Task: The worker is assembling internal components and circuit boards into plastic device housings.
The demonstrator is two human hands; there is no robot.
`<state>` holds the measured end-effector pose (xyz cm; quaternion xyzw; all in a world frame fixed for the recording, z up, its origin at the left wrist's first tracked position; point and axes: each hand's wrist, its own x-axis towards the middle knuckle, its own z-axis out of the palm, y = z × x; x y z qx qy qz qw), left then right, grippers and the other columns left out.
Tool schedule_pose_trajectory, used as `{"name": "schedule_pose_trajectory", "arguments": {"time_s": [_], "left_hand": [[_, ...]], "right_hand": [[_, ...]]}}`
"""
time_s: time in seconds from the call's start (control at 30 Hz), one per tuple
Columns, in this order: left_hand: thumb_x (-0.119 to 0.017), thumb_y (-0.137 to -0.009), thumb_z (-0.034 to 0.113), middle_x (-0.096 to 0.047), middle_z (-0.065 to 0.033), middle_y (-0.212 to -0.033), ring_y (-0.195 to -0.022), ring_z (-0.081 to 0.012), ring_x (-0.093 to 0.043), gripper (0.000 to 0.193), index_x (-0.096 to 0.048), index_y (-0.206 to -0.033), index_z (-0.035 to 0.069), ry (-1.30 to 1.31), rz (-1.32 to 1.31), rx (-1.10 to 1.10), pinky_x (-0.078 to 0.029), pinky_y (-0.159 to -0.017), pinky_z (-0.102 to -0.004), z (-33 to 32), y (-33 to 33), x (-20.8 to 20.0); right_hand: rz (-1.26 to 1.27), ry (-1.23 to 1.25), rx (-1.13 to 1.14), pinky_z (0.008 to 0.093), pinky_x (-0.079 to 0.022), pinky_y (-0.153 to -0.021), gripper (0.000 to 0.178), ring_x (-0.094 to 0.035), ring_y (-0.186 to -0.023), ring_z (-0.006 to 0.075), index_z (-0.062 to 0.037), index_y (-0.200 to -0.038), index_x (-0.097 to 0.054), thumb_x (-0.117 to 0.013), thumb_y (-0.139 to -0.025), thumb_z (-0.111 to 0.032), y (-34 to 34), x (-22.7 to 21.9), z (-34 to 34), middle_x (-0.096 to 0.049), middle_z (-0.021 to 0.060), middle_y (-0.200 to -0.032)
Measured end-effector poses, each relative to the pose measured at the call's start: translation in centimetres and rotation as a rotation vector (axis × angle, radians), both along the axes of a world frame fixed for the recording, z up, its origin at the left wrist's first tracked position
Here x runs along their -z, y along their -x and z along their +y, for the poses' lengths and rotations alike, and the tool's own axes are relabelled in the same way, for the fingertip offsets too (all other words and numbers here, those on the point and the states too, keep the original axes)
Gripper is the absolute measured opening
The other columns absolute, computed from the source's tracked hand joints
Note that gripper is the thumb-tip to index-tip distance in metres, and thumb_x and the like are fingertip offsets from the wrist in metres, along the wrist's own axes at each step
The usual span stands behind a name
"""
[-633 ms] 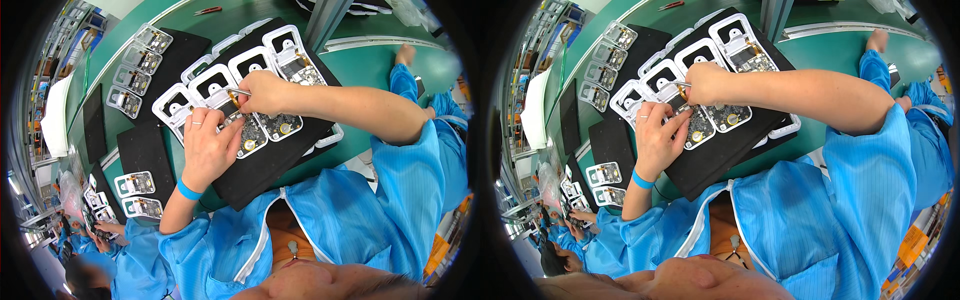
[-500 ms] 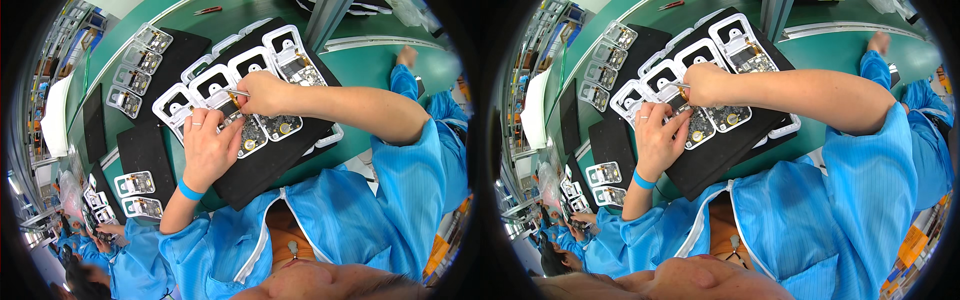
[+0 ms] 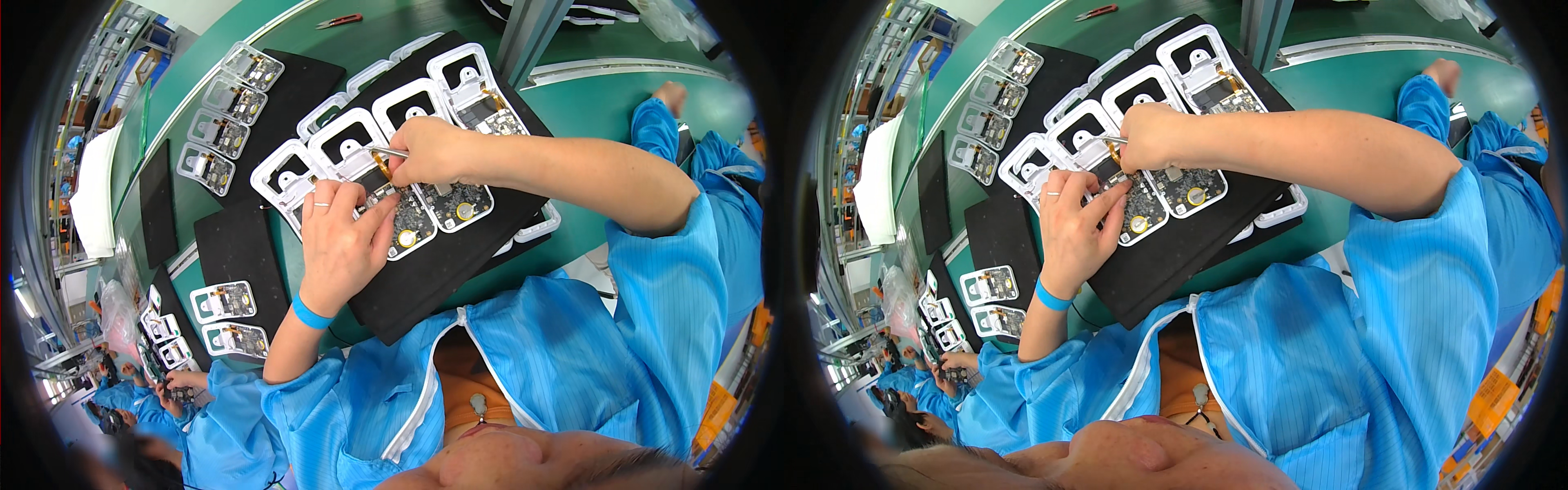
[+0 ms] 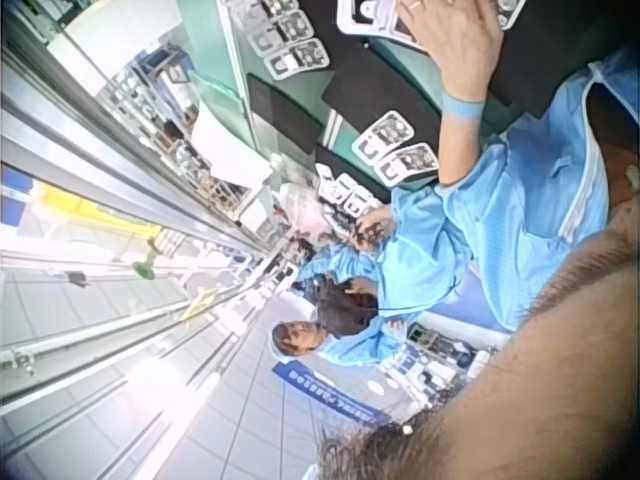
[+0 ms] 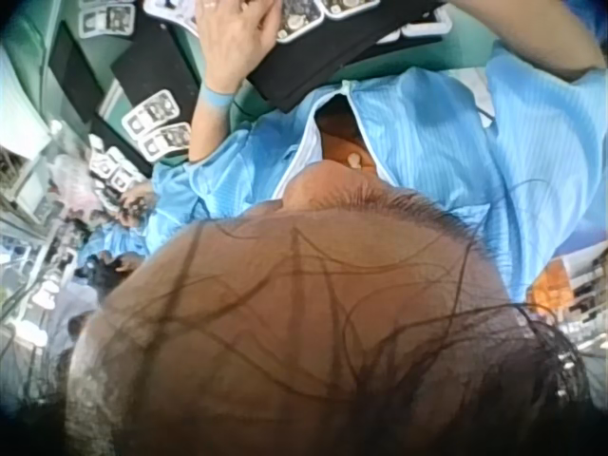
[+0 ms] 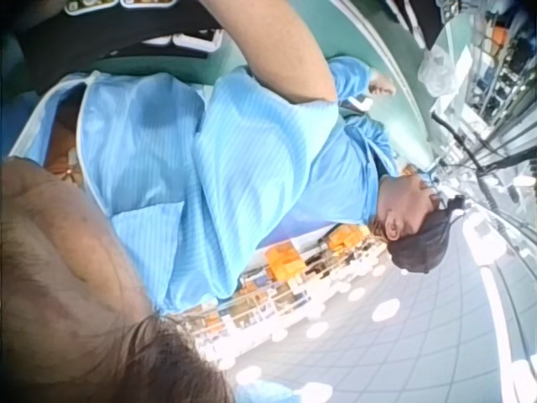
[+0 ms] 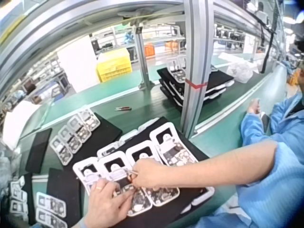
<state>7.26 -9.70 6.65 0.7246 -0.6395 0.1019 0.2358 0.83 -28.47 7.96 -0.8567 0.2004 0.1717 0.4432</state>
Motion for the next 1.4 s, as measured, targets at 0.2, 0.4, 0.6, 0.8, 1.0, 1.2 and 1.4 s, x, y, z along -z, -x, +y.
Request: {"name": "schedule_pose_trajectory", "arguments": {"time_s": [0.2, 0.4, 0.6, 0.8, 1.0, 1.2, 1.4], "left_hand": [[-0.074, -0.070, 0.008, -0.053, -0.0051, -0.083, -0.081, -0.0237, -0.050, 0.022, -0.075, -0.092, 0.012, -0.009, 0.004, -0.005, -0.038, -0.069, -0.0359, 0.03, 0.05, -0.06], [-0.074, -0.070, 0.008, -0.054, -0.0052, -0.083, -0.082, -0.0240, -0.050, 0.022, -0.075, -0.092, 0.012, -0.012, -0.001, 0.000, -0.039, -0.069, -0.0361, -0.05, 0.05, -0.13], [-0.074, -0.070, 0.008, -0.054, -0.0054, -0.083, -0.081, -0.0240, -0.050, 0.022, -0.075, -0.092, 0.012, -0.020, 0.002, -0.002, -0.039, -0.070, -0.0363, -0.10, 0.09, -0.19], [-0.074, -0.070, 0.008, -0.052, -0.0052, -0.082, -0.081, -0.0241, -0.049, 0.022, -0.075, -0.092, 0.011, -0.009, 0.048, 0.014, -0.039, -0.070, -0.0362, -0.06, -0.17, 0.10], [-0.074, -0.071, 0.009, -0.051, -0.0047, -0.083, -0.080, -0.0238, -0.048, 0.022, -0.075, -0.093, 0.012, -0.024, 0.087, 0.020, -0.038, -0.069, -0.0359, -0.04, -0.18, 0.08], [-0.074, -0.071, 0.009, -0.051, -0.0048, -0.083, -0.081, -0.0238, -0.048, 0.023, -0.075, -0.094, 0.012, -0.045, 0.085, 0.005, -0.039, -0.070, -0.0360, 0.07, -0.06, -0.10], [-0.074, -0.071, 0.007, -0.051, -0.0052, -0.083, -0.081, -0.0240, -0.048, 0.023, -0.075, -0.094, 0.011, -0.048, 0.086, 0.008, -0.039, -0.071, -0.0359, -0.05, -0.07, -0.16]], "right_hand": [[-0.045, 0.027, 0.015, 0.0335, -0.049, -0.062, 0.012, -0.062, -0.067, 0.0185, -0.0012, -0.079, -0.066, -0.073, -0.072, -0.009, 0.05, 0.17, 0.20, -0.065, 0.0116, -0.071], [-0.022, 0.097, 0.021, 0.0348, -0.050, -0.063, 0.012, -0.064, -0.068, 0.0212, -0.0013, -0.079, -0.066, -0.072, -0.071, -0.008, -0.28, 0.14, 0.52, -0.066, 0.0133, -0.072], [-0.021, 0.129, 0.022, 0.0355, -0.051, -0.067, 0.013, -0.066, -0.073, 0.0236, -0.0019, -0.081, -0.067, -0.072, -0.070, -0.007, -0.21, 0.08, 0.75, -0.067, 0.0149, -0.077], [-0.026, 0.128, -0.002, 0.0352, -0.051, -0.067, 0.015, -0.066, -0.074, 0.0233, -0.0022, -0.082, -0.067, -0.073, -0.069, -0.008, -0.23, 0.22, 0.51, -0.068, 0.0147, -0.077], [0.015, 0.019, 0.008, 0.0339, -0.050, -0.063, 0.016, -0.063, -0.068, 0.0206, -0.0025, -0.081, -0.067, -0.074, -0.069, -0.010, 0.06, -0.25, 0.02, -0.066, 0.0117, -0.073], [-0.033, 0.042, 0.005, 0.0340, -0.050, -0.064, 0.015, -0.064, -0.069, 0.0209, -0.0030, -0.080, -0.067, -0.074, -0.069, -0.010, 0.01, 0.26, 0.19, -0.066, 0.0116, -0.073], [0.013, 0.113, 0.034, 0.0355, -0.052, -0.067, 0.015, -0.067, -0.073, 0.0242, -0.0032, -0.080, -0.067, -0.074, -0.068, -0.011, -0.55, 0.48, 0.70, -0.067, 0.0142, -0.076]]}}
